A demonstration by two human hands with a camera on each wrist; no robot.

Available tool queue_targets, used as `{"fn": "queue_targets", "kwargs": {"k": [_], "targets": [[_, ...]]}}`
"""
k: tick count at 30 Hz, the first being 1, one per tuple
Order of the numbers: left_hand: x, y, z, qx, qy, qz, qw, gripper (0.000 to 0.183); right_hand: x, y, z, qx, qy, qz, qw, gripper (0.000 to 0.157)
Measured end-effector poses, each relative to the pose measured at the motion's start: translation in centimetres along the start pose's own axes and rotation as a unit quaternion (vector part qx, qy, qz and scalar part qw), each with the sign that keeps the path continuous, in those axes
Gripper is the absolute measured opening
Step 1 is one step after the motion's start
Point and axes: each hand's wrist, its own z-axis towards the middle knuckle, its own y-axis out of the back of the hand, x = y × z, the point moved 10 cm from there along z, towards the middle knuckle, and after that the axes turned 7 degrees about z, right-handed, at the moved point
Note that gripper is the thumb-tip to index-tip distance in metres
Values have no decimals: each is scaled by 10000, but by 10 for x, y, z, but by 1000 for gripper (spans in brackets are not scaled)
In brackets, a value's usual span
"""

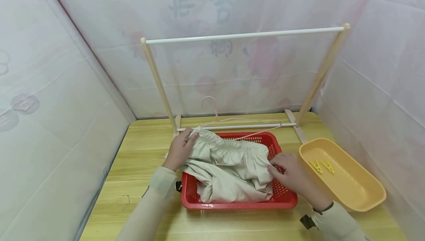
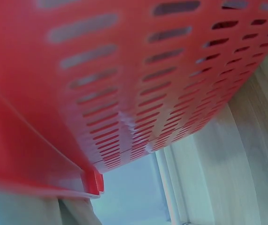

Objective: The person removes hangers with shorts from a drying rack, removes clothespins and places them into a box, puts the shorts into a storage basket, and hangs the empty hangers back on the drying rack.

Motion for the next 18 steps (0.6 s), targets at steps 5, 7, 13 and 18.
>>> {"fn": "queue_targets", "kwargs": {"k": [5, 7, 13, 18], "targets": [[-4, -3, -1, 155, -107, 89, 9998, 21, -3, 32, 1, -1170, 138, -197, 9928, 18], [-4, -5, -2, 226, -129, 89, 9996, 21, -10, 45, 3, -1651, -16, -267, 9859, 25], [-5, -8, -4, 383, -201, 17, 9991, 18, -28, 52, 21, -1911, -89, -360, 9809, 47], [-11, -10, -5, 492, -357, -88, 9981, 22, -35, 38, 33, -1439, -140, -281, 9891, 45]]}}
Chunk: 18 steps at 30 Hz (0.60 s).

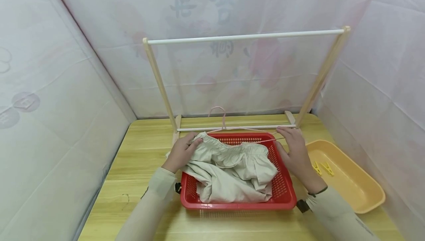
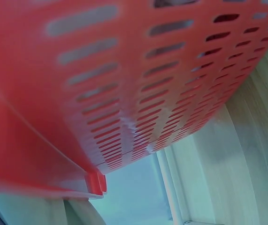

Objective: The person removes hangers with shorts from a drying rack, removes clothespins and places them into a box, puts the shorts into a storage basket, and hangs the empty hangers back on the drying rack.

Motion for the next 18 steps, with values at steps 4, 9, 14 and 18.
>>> {"fn": "queue_targets", "kwargs": {"k": [4, 9, 14, 18], "targets": [[-3, -4, 0, 194, -146, 16, 9997, 22, -3, -8, 0, 267, -285, 142, 9991, 29], [-7, -6, -1, 329, -265, 39, 9991, 18, -4, -10, -1, 321, -517, 210, 9979, 21], [-9, -7, -1, 397, -358, 101, 9985, 17, -9, -10, -4, 266, -825, 331, 9957, 14], [-9, -9, 0, 456, -432, 141, 9979, 18, -12, -9, -8, 211, -1083, 465, 9928, 6]]}}
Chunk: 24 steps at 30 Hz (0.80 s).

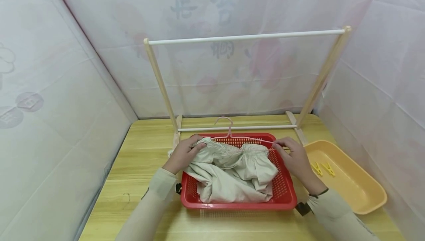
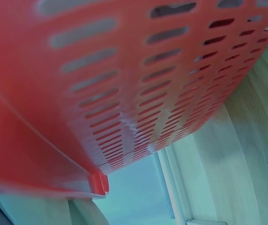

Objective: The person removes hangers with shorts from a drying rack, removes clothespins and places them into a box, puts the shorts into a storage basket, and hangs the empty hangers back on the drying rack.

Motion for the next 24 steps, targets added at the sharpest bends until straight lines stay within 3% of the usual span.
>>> {"fn": "queue_targets", "kwargs": {"k": [14, 24], "targets": [[6, 4, -2, -97, 376, 22, 9992, 27, 0, 15, -7, -273, -298, 169, 9990, 9], [16, 20, -1, -621, 391, 261, 9970, 30, -8, 35, -5, -557, -89, 201, 9982, 5]]}}
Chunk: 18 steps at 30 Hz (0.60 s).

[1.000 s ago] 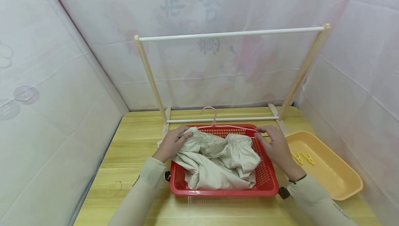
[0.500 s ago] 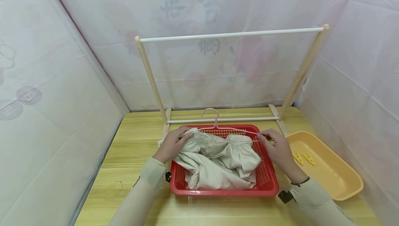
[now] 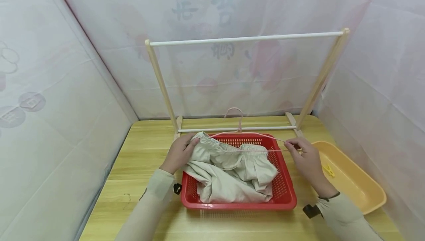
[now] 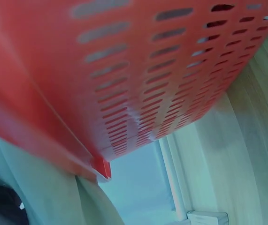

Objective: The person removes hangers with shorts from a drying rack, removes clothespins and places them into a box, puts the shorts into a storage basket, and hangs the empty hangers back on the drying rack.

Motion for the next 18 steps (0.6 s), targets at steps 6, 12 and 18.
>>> {"fn": "queue_targets", "kwargs": {"k": [6, 12, 18], "targets": [[9, 6, -1, -105, 183, 175, 9996, 30, -5, 14, -2, -230, -14, -181, 9996, 3], [18, 16, -3, -221, 283, 98, 9993, 23, -5, 28, -2, -331, -2, -176, 9993, 4], [22, 18, -3, -118, 294, 267, 9991, 15, -7, 39, -1, -332, -24, -203, 9992, 4]]}}
